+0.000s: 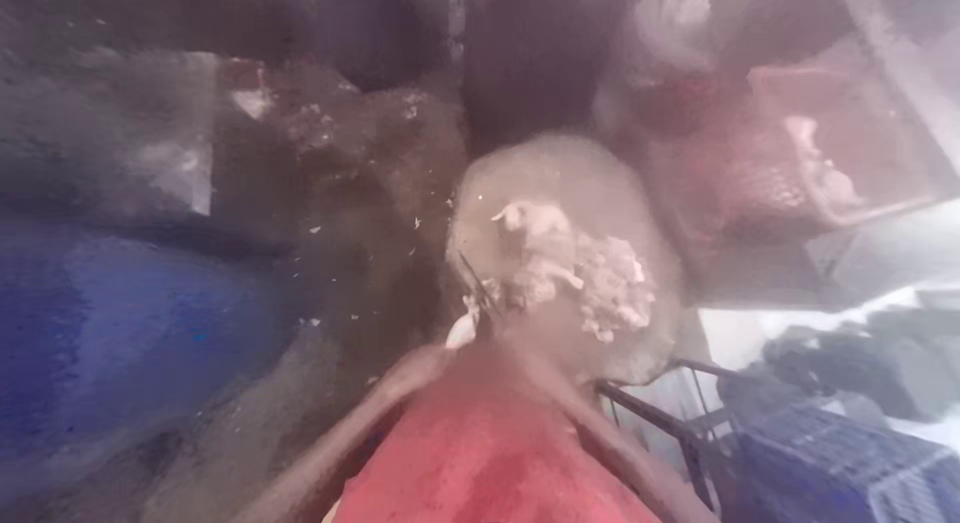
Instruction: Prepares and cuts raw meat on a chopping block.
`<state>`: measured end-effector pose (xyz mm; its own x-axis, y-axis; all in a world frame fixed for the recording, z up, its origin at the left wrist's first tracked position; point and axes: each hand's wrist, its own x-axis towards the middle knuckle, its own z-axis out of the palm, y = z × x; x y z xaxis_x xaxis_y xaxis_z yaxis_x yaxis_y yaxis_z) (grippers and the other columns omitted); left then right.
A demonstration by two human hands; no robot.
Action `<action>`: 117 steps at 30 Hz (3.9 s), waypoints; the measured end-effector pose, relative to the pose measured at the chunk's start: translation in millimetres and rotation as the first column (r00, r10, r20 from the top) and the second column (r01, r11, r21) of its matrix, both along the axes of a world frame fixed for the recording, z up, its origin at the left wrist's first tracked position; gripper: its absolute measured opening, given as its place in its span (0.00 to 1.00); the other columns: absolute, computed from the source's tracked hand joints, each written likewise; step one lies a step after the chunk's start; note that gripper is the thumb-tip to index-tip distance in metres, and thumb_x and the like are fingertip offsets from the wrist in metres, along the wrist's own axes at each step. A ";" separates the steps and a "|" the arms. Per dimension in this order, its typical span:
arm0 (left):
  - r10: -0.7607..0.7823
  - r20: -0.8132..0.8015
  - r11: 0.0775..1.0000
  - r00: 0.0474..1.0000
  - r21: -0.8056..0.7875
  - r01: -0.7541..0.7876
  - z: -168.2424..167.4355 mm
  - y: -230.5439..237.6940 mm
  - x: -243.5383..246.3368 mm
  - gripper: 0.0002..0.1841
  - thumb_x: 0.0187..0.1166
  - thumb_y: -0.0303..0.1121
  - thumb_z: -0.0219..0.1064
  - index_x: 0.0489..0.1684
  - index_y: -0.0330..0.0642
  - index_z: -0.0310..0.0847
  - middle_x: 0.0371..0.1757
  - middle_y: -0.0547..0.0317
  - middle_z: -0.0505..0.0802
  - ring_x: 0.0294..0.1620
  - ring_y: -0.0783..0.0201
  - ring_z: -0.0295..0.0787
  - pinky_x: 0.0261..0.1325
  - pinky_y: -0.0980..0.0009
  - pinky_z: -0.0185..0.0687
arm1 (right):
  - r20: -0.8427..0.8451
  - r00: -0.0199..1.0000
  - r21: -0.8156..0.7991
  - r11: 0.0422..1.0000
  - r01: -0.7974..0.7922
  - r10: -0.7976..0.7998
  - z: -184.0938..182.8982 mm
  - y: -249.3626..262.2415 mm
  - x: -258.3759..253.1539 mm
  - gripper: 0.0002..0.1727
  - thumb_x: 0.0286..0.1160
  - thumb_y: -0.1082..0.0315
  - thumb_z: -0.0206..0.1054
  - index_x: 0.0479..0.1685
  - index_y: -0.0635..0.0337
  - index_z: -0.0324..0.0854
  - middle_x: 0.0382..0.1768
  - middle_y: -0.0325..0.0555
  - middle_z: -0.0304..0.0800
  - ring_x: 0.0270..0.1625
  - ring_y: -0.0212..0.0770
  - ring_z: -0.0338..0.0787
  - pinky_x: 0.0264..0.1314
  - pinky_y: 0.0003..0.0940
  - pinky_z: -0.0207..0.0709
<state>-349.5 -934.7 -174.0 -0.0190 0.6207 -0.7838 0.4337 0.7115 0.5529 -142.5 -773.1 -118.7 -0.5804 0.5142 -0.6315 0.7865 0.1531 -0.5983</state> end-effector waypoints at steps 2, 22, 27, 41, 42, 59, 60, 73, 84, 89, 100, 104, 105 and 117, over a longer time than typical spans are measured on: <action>0.038 0.012 0.999 0.999 -0.020 -0.038 2.7 -6.2 -3.8 0.28 0.94 0.52 0.44 0.60 0.40 0.84 0.50 0.43 0.92 0.54 0.46 0.89 0.62 0.40 0.80 | -0.101 0.993 -0.002 0.998 0.063 -0.063 11.7 -7.1 -0.4 0.28 0.94 0.50 0.43 0.73 0.63 0.74 0.47 0.53 0.88 0.48 0.45 0.89 0.57 0.45 0.84; 0.129 -0.150 0.986 0.980 0.125 -0.110 -18.5 42.7 -32.7 0.28 0.93 0.54 0.45 0.63 0.39 0.81 0.55 0.40 0.91 0.60 0.43 0.88 0.65 0.38 0.79 | -0.745 0.626 -0.093 0.965 0.245 -0.230 79.3 5.9 -15.9 0.50 0.80 0.25 0.42 0.69 0.70 0.71 0.41 0.33 0.85 0.39 0.22 0.83 0.44 0.24 0.82; 0.021 -0.261 0.996 0.965 0.089 0.002 -5.0 49.9 -37.4 0.27 0.93 0.52 0.46 0.68 0.40 0.79 0.61 0.38 0.90 0.65 0.40 0.87 0.69 0.37 0.78 | -0.222 0.969 0.112 0.990 -0.083 0.106 0.9 -1.6 4.2 0.34 0.92 0.44 0.42 0.73 0.66 0.75 0.57 0.56 0.89 0.57 0.43 0.90 0.66 0.43 0.82; 0.544 0.372 0.819 0.752 -0.043 -0.572 -25.9 44.1 24.4 0.23 0.96 0.46 0.41 0.61 0.37 0.77 0.30 0.60 0.84 0.23 0.68 0.76 0.29 0.70 0.77 | -0.558 0.818 -0.018 0.988 0.156 -0.139 16.6 -23.1 -9.1 0.45 0.82 0.28 0.47 0.58 0.69 0.81 0.37 0.42 0.89 0.38 0.27 0.87 0.45 0.29 0.85; 0.552 0.383 0.812 0.741 -0.045 -0.582 -23.1 45.7 24.1 0.23 0.96 0.45 0.42 0.60 0.37 0.77 0.30 0.59 0.83 0.24 0.67 0.77 0.30 0.69 0.78 | -0.403 0.911 -0.041 0.996 0.075 -0.085 -4.4 -17.8 -2.6 0.35 0.90 0.40 0.46 0.64 0.67 0.78 0.40 0.47 0.88 0.40 0.34 0.87 0.48 0.36 0.85; 0.403 -0.274 0.872 0.873 0.405 -0.275 -34.3 40.8 -10.4 0.20 0.87 0.46 0.61 0.69 0.43 0.79 0.51 0.49 0.94 0.49 0.54 0.94 0.58 0.51 0.88 | -0.144 0.989 -0.104 0.993 -0.058 0.042 -32.4 -10.9 13.2 0.35 0.93 0.42 0.40 0.73 0.63 0.75 0.55 0.58 0.88 0.56 0.48 0.90 0.65 0.49 0.82; 0.392 -0.287 0.880 0.874 0.394 -0.265 -32.9 40.4 -10.3 0.20 0.87 0.46 0.62 0.67 0.44 0.80 0.49 0.50 0.94 0.48 0.54 0.94 0.57 0.51 0.88 | -0.042 0.999 -0.156 0.988 -0.017 0.011 -36.8 -8.4 19.1 0.33 0.94 0.42 0.40 0.75 0.60 0.74 0.56 0.59 0.88 0.58 0.50 0.89 0.66 0.52 0.81; -0.136 -0.184 0.798 0.974 0.562 0.217 47.6 217.8 12.0 0.19 0.91 0.39 0.55 0.74 0.43 0.80 0.72 0.49 0.87 0.74 0.55 0.83 0.80 0.53 0.74 | 0.114 0.940 -0.086 0.945 -0.314 0.323 -17.3 29.5 113.2 0.32 0.90 0.43 0.52 0.69 0.63 0.81 0.57 0.65 0.89 0.62 0.62 0.89 0.69 0.66 0.76; -0.342 -0.712 0.650 0.614 0.292 0.701 27.5 300.9 95.4 0.18 0.83 0.36 0.61 0.66 0.41 0.85 0.78 0.46 0.82 0.81 0.41 0.72 0.85 0.39 0.59 | -0.233 0.969 -0.176 0.976 -0.128 0.085 -19.4 19.7 2.2 0.31 0.92 0.45 0.49 0.70 0.65 0.79 0.57 0.63 0.89 0.61 0.57 0.89 0.70 0.58 0.77; -0.103 -0.492 0.801 0.864 0.474 0.365 131.7 249.1 28.1 0.20 0.85 0.45 0.64 0.63 0.41 0.87 0.62 0.47 0.92 0.65 0.51 0.88 0.73 0.47 0.79 | -0.177 0.952 -0.150 0.963 0.224 -0.249 -52.3 12.8 62.6 0.31 0.92 0.46 0.51 0.72 0.66 0.77 0.56 0.65 0.88 0.59 0.58 0.89 0.68 0.58 0.79; 0.846 0.342 0.403 0.408 0.089 -0.911 1.5 71.9 -14.5 0.25 0.95 0.47 0.49 0.73 0.31 0.72 0.60 0.40 0.89 0.55 0.52 0.90 0.58 0.54 0.88 | -0.323 0.840 -0.033 0.892 0.450 -0.436 24.8 29.3 53.9 0.29 0.94 0.51 0.45 0.81 0.64 0.68 0.47 0.54 0.88 0.45 0.44 0.89 0.53 0.45 0.85; 0.819 0.264 0.479 0.510 0.176 -0.860 -5.6 56.4 -17.3 0.26 0.94 0.47 0.49 0.71 0.32 0.75 0.57 0.42 0.89 0.54 0.54 0.89 0.57 0.54 0.87 | -0.770 0.544 -0.102 0.907 0.409 -0.332 93.1 31.8 26.9 0.41 0.89 0.35 0.42 0.74 0.67 0.69 0.40 0.32 0.84 0.37 0.22 0.83 0.41 0.23 0.83; 0.794 0.231 0.522 0.562 0.216 -0.825 -4.8 56.4 -19.6 0.25 0.94 0.47 0.50 0.71 0.32 0.75 0.58 0.42 0.89 0.55 0.54 0.88 0.57 0.54 0.86 | -0.824 0.468 -0.131 0.911 0.392 -0.320 103.9 28.3 19.8 0.45 0.83 0.29 0.44 0.72 0.65 0.71 0.43 0.31 0.86 0.42 0.21 0.85 0.48 0.24 0.84; 0.761 0.123 0.589 0.637 0.281 -0.758 6.8 35.1 -41.1 0.23 0.92 0.47 0.54 0.61 0.33 0.82 0.51 0.46 0.91 0.52 0.58 0.88 0.59 0.55 0.84 | -0.026 0.998 -0.023 0.998 0.062 -0.062 7.7 -9.1 15.9 0.29 0.93 0.47 0.46 0.74 0.62 0.74 0.55 0.60 0.88 0.58 0.52 0.90 0.65 0.54 0.81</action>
<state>-390.6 -899.6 -167.2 -0.5939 0.5640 -0.5738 -0.1847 0.5986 0.7795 -126.6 -782.2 -111.0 -0.5643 0.5358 -0.6281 0.7781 0.0909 -0.6215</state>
